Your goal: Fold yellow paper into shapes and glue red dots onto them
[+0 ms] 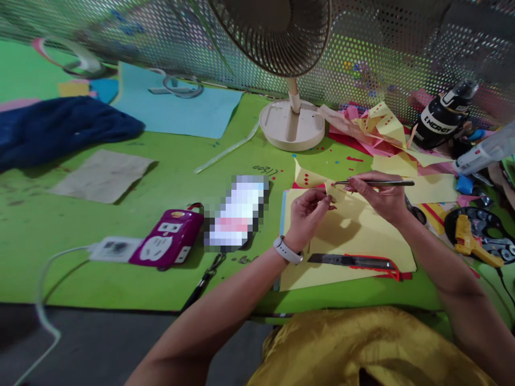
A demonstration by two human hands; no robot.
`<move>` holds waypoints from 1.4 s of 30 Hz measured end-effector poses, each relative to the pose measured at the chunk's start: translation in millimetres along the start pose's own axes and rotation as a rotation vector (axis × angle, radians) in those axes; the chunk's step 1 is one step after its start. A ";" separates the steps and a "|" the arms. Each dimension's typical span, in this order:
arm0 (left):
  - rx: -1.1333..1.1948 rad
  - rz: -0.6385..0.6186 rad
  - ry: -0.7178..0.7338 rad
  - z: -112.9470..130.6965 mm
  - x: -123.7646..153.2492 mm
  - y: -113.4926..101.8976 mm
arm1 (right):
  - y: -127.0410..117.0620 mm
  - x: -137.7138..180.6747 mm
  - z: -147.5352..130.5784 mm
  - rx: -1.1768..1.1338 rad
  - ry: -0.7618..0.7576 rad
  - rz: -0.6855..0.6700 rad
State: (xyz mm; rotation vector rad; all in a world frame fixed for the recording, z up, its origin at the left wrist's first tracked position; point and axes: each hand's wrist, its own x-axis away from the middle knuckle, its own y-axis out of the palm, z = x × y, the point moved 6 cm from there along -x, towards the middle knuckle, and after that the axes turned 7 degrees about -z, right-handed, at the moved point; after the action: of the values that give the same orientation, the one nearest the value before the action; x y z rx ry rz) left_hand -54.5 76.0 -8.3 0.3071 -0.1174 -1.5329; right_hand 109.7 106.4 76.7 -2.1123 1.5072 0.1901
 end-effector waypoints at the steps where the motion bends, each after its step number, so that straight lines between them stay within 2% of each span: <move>1: -0.001 -0.001 -0.001 0.1 0.0 0.0 | 0.0 -0.3 -0.2 0.003 -0.001 -0.001; 22: -0.021 -0.005 -0.009 2.9 1.6 1.9 | 1.3 0.3 2.0 0.044 0.007 -0.002; 25: -0.023 -0.015 -0.011 2.7 1.4 2.0 | -5.8 1.1 0.2 0.078 0.006 0.052; 29: -0.021 -0.028 -0.010 2.7 2.0 2.4 | -16.3 -1.9 9.3 -0.020 0.024 0.149; 31: -0.019 -0.035 0.000 2.9 2.6 2.6 | -12.6 -5.8 21.9 -0.081 0.088 0.104; 36: -0.006 -0.060 0.016 2.5 3.1 3.3 | 15.5 -7.9 50.4 -0.289 0.288 -0.180; 39: -0.018 -0.057 0.005 1.2 2.6 3.4 | 23.7 -3.5 57.2 -0.366 0.393 -0.234; 42: -0.037 -0.056 -0.017 -0.7 2.5 3.7 | 25.0 -1.5 58.7 -0.385 0.423 -0.228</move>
State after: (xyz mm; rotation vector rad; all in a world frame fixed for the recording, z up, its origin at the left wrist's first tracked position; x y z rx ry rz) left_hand -50.6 73.6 -8.3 0.2698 -0.0948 -1.5920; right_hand 97.4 130.9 19.0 -2.7484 1.5311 -0.0625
